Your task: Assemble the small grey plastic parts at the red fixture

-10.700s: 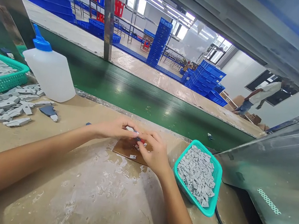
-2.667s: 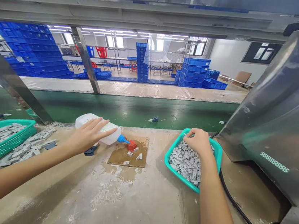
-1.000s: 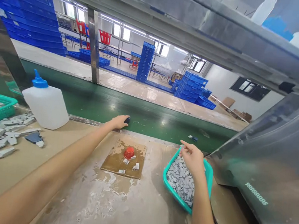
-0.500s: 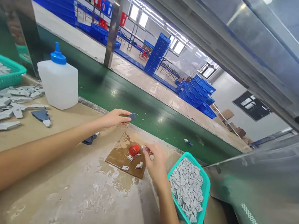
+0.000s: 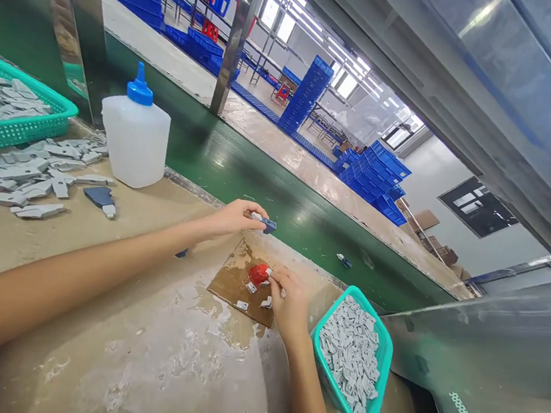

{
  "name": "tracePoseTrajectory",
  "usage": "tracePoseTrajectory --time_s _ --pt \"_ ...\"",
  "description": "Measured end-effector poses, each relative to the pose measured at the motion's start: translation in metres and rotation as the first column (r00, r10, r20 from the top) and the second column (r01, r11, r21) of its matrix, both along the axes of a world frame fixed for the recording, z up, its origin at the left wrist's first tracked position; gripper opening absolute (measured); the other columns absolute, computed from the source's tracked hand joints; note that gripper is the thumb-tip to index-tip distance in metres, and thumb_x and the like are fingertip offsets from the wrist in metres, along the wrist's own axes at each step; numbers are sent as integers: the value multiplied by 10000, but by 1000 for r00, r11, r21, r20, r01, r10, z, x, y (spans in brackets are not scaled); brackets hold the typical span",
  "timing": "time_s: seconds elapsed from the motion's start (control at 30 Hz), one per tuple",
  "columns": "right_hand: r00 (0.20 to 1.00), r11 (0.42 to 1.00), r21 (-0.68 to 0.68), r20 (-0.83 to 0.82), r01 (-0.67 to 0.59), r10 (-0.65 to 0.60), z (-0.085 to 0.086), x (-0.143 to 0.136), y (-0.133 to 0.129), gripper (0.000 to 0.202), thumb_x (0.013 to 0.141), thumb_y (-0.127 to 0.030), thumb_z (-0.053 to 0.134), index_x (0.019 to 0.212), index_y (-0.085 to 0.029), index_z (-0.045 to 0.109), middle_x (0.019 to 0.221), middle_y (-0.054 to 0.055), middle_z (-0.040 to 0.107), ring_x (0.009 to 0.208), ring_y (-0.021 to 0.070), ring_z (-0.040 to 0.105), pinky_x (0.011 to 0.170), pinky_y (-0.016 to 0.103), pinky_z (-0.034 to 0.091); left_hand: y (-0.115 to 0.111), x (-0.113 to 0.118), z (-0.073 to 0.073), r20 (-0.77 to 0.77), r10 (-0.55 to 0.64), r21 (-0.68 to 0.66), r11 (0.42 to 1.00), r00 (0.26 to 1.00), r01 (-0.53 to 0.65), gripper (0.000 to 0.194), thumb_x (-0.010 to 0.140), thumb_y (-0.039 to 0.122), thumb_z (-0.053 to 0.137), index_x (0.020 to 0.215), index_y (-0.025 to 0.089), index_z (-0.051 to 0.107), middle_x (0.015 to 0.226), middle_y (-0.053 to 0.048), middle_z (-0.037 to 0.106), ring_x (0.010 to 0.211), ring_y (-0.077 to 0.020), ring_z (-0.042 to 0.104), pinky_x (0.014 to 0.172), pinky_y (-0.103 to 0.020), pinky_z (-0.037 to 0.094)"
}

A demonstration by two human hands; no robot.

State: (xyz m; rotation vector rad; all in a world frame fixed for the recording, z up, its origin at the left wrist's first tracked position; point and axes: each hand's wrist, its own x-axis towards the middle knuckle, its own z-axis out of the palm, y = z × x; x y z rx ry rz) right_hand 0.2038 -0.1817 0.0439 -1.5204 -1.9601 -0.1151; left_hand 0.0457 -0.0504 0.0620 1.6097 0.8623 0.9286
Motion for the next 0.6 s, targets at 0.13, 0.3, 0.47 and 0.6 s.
tracePoseTrajectory --time_s 0.13,0.3,0.47,0.6 --pt "999 997 68 -12 33 -32 3 -2 -1 162 774 -200 481 739 -210 639 755 49 657 706 174 609 651 308 494 -5 1 2 94 -84 -107 990 992 94 190 584 211 607 754 127 609 658 -15 594 652 -126 541 642 -261 412" --pt "998 996 65 -17 59 -58 9 1 -3 152 764 -189 496 716 -193 641 723 43 658 672 164 604 615 285 487 -6 0 7 119 -180 -84 978 976 190 179 588 158 611 763 122 600 716 -28 620 729 -136 564 735 -279 411" --pt "988 988 116 -126 100 -85 18 2 -7 110 744 -192 538 702 -194 639 711 29 656 655 153 589 610 278 477 -10 0 12 49 -374 6 927 926 374 185 613 168 599 792 119 601 715 -30 624 717 -133 567 722 -275 420" --pt "930 971 172 -354 167 -97 22 -2 -9 82 735 -201 561 761 -191 639 749 34 648 704 152 576 625 279 482 -17 4 12 16 -483 62 874 876 481 173 632 194 582 791 125 594 751 -42 640 723 -142 579 697 -270 429"
